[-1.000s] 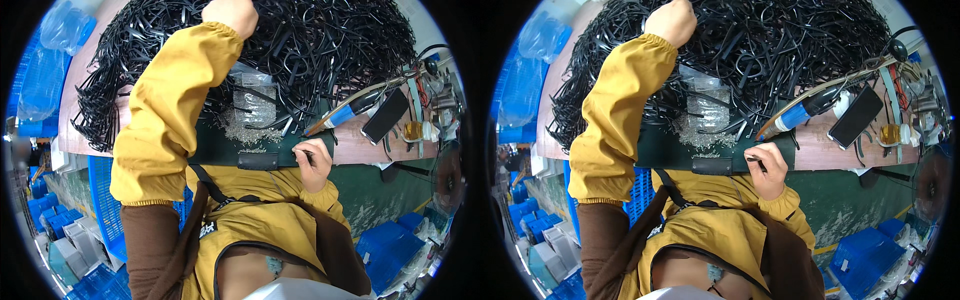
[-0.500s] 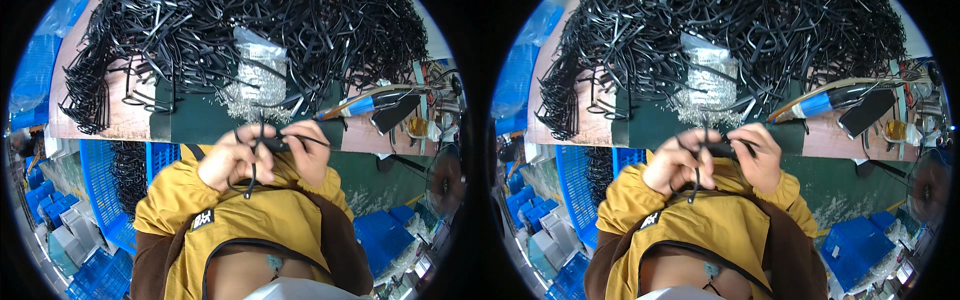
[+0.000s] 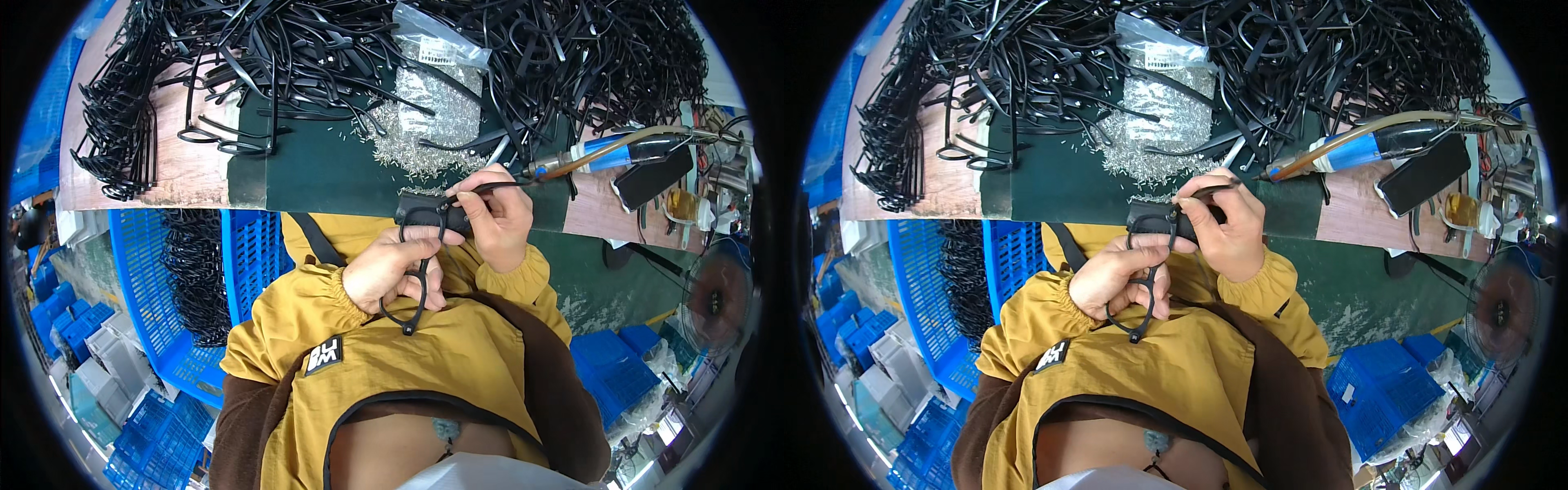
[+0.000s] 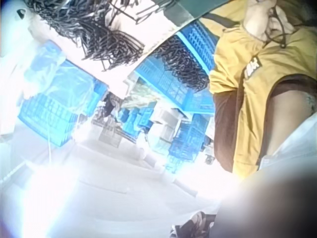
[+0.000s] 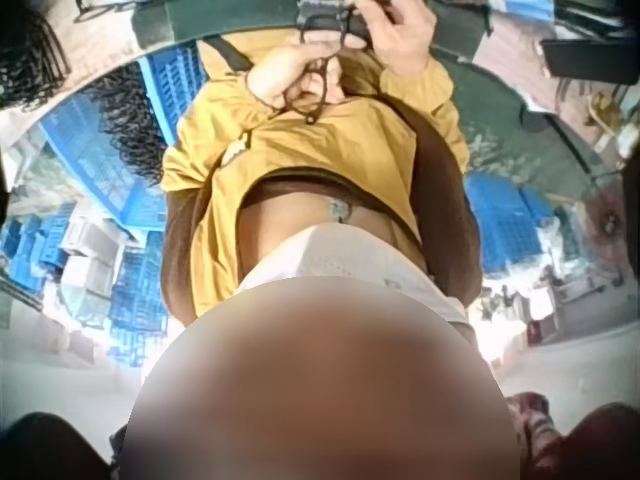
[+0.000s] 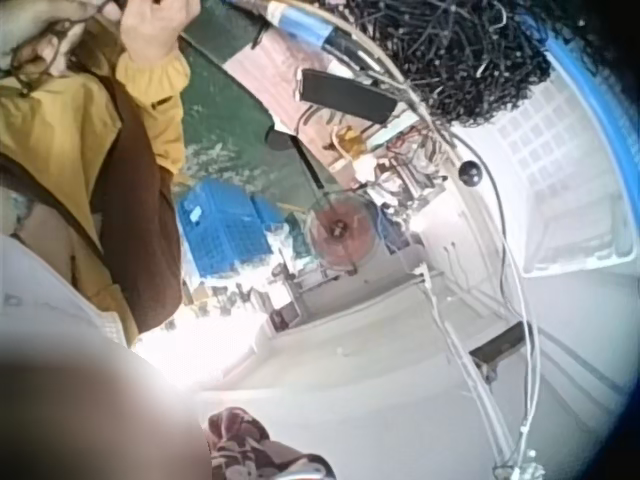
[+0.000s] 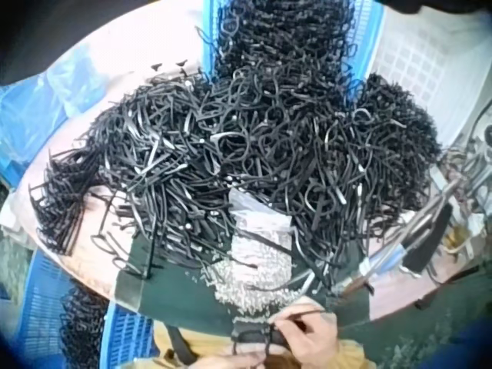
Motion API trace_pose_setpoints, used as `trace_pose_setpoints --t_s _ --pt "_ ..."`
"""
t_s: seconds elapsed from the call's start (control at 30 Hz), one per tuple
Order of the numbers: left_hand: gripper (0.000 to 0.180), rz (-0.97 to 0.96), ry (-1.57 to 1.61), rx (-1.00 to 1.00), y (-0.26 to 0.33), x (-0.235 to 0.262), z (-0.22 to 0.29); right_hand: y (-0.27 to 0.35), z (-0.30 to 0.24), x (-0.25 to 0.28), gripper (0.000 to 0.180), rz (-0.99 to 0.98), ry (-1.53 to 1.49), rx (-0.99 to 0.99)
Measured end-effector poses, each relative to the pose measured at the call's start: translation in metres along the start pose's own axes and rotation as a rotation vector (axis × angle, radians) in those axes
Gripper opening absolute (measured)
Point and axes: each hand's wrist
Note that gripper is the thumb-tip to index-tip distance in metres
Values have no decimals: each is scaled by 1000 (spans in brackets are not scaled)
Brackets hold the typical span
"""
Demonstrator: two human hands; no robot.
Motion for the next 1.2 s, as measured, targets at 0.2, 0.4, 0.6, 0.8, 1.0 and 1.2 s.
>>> trace_pose_setpoints --t_s 0.2,0.4,0.6,0.8,1.0,1.2 --pt "33 37 -136 -7 -3 -7 1 -9 -8 8 2 -50 200 71" --pt "26 191 -133 -196 16 5 12 -52 -42 17 26 -237 291 240" --pt "27 290 -105 -419 23 16 20 -123 -43 0 34 -390 860 206" --pt "24 311 2 -524 32 23 25 -62 -62 19 12 -309 295 77" --pt "25 314 -51 -920 5 14 16 0 -71 51 17 16 90 77" --pt "23 296 -606 -1266 -27 15 -10 10 -29 14 8 -127 285 -250"
Point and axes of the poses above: each hand's wrist, its own y-axis away from the middle knuckle, its own x-axis out of the back of the hand, z = x × y, and after that the axes turned 12 degrees about -z, right-handed
